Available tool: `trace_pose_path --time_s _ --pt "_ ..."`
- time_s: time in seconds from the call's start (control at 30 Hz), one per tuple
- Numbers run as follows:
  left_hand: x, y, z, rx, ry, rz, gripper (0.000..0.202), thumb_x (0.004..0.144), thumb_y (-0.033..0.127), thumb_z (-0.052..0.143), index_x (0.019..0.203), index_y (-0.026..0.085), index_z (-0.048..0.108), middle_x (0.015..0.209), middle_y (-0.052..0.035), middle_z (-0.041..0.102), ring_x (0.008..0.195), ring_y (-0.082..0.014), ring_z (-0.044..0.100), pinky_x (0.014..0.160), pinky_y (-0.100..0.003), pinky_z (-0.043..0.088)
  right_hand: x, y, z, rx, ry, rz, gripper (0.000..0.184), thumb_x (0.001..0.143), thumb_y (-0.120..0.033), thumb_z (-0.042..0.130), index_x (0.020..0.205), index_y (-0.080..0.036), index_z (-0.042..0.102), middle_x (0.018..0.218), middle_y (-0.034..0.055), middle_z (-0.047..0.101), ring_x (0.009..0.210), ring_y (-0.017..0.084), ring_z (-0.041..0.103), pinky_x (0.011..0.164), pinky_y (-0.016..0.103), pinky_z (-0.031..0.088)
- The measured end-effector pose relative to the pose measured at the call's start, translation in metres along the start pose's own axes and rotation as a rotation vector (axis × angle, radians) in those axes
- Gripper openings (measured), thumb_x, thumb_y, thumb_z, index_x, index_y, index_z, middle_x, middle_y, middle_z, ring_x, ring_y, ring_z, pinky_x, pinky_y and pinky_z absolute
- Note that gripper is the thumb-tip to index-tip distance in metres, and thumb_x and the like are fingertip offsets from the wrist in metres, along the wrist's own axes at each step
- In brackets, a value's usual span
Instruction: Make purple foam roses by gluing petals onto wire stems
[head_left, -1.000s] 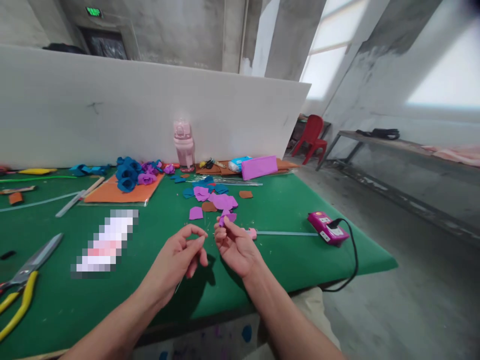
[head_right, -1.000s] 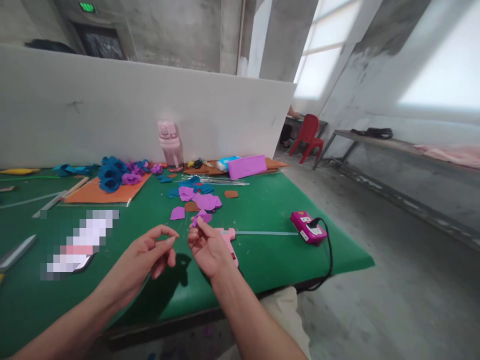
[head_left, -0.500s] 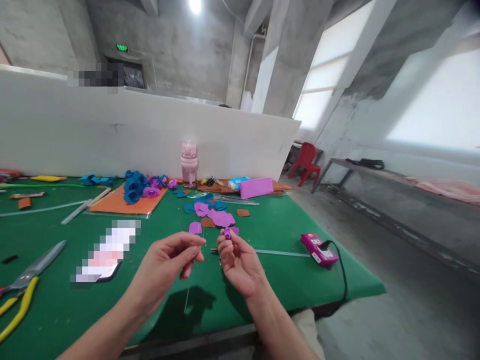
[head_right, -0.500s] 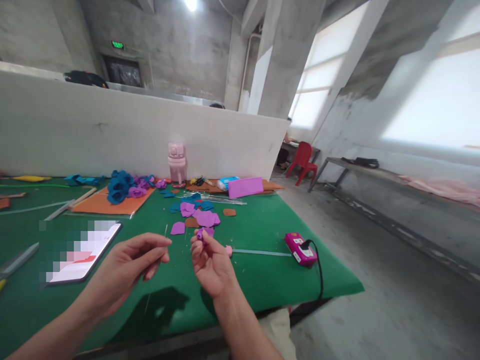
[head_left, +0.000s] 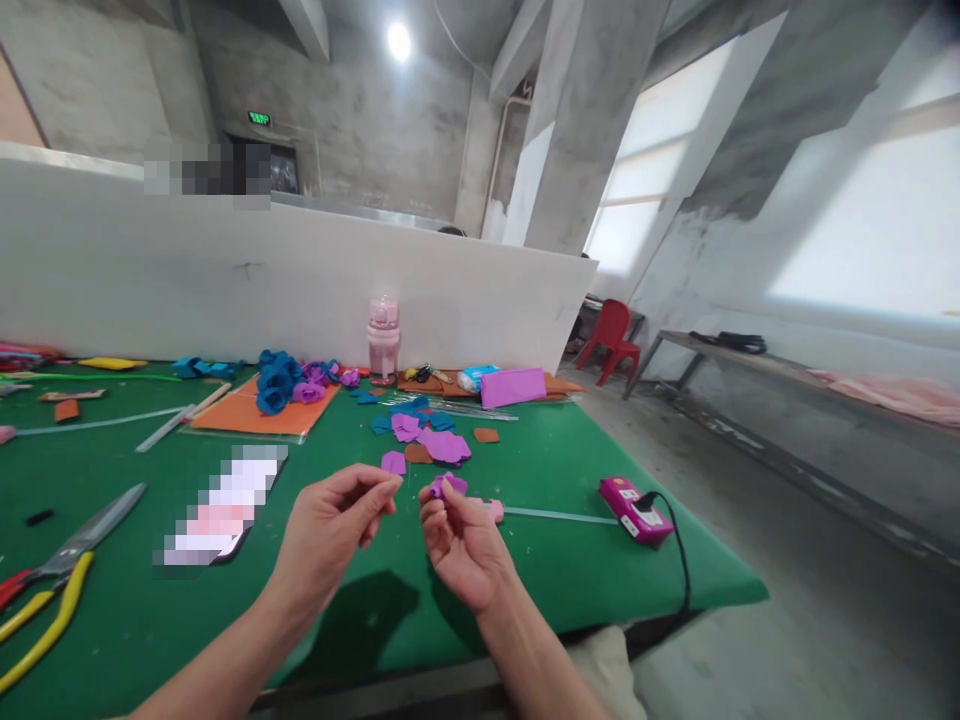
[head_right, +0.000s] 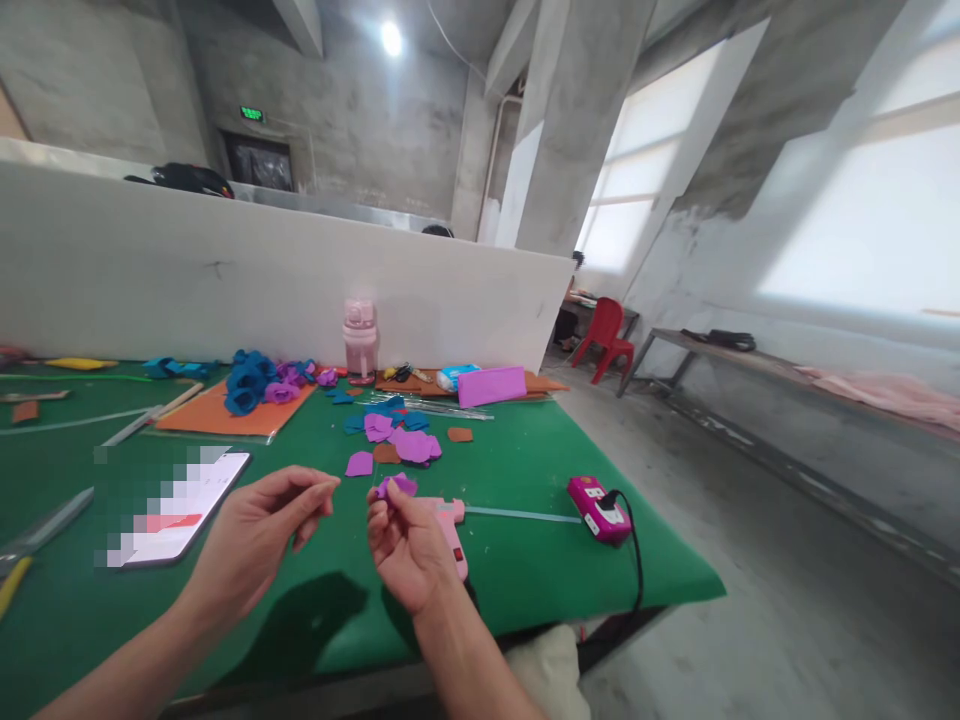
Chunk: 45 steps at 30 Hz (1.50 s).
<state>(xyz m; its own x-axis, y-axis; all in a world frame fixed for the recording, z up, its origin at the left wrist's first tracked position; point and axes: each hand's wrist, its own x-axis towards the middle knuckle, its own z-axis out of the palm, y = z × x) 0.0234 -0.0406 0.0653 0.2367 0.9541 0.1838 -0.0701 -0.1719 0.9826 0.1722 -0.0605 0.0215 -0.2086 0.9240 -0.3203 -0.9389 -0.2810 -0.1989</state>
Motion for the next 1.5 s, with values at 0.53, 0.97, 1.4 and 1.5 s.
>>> trace_pose_path --time_s 0.53,0.97,1.4,1.5 --pt "-0.013 -0.003 0.002 0.392 0.011 0.476 0.009 0.077 0.021 0.058 0.078 0.022 0.067 0.078 -0.0015 0.068 0.07 -0.0149 0.063 0.066 -0.024 0.049 -0.002 0.001 -0.001 0.027 -0.088 0.024 0.01 0.079 -0.016 0.063 0.086 -0.011 0.059 0.068 0.0007 0.057 0.053 0.003 0.055 0.049 0.009 0.05" --pt "-0.013 -0.006 0.003 0.57 -0.007 0.678 0.012 0.08 0.016 0.054 0.084 0.023 0.063 0.082 -0.0011 0.07 0.076 -0.0141 0.064 0.071 -0.022 0.049 0.0 0.004 -0.003 -0.053 -0.041 -0.01 0.006 0.078 -0.016 0.063 0.078 -0.011 0.06 0.065 0.001 0.06 0.052 0.004 0.058 0.05 0.01 0.051" --pt "-0.01 -0.01 0.001 0.613 -0.01 0.835 0.012 0.082 0.013 0.052 0.087 0.02 0.06 0.081 -0.0001 0.068 0.075 -0.0107 0.063 0.07 -0.02 0.049 -0.001 0.006 -0.002 -0.078 -0.009 -0.024 0.008 0.077 -0.016 0.065 0.078 -0.01 0.06 0.063 0.0014 0.063 0.05 0.004 0.059 0.048 0.01 0.052" --pt "-0.01 -0.01 0.001 0.617 -0.013 0.83 0.011 0.082 0.012 0.053 0.086 0.02 0.06 0.082 0.0003 0.068 0.075 -0.0101 0.063 0.071 -0.019 0.049 -0.001 0.007 -0.001 -0.083 0.014 -0.035 0.008 0.078 -0.017 0.064 0.077 -0.01 0.061 0.061 0.0018 0.064 0.049 0.004 0.059 0.048 0.011 0.052"
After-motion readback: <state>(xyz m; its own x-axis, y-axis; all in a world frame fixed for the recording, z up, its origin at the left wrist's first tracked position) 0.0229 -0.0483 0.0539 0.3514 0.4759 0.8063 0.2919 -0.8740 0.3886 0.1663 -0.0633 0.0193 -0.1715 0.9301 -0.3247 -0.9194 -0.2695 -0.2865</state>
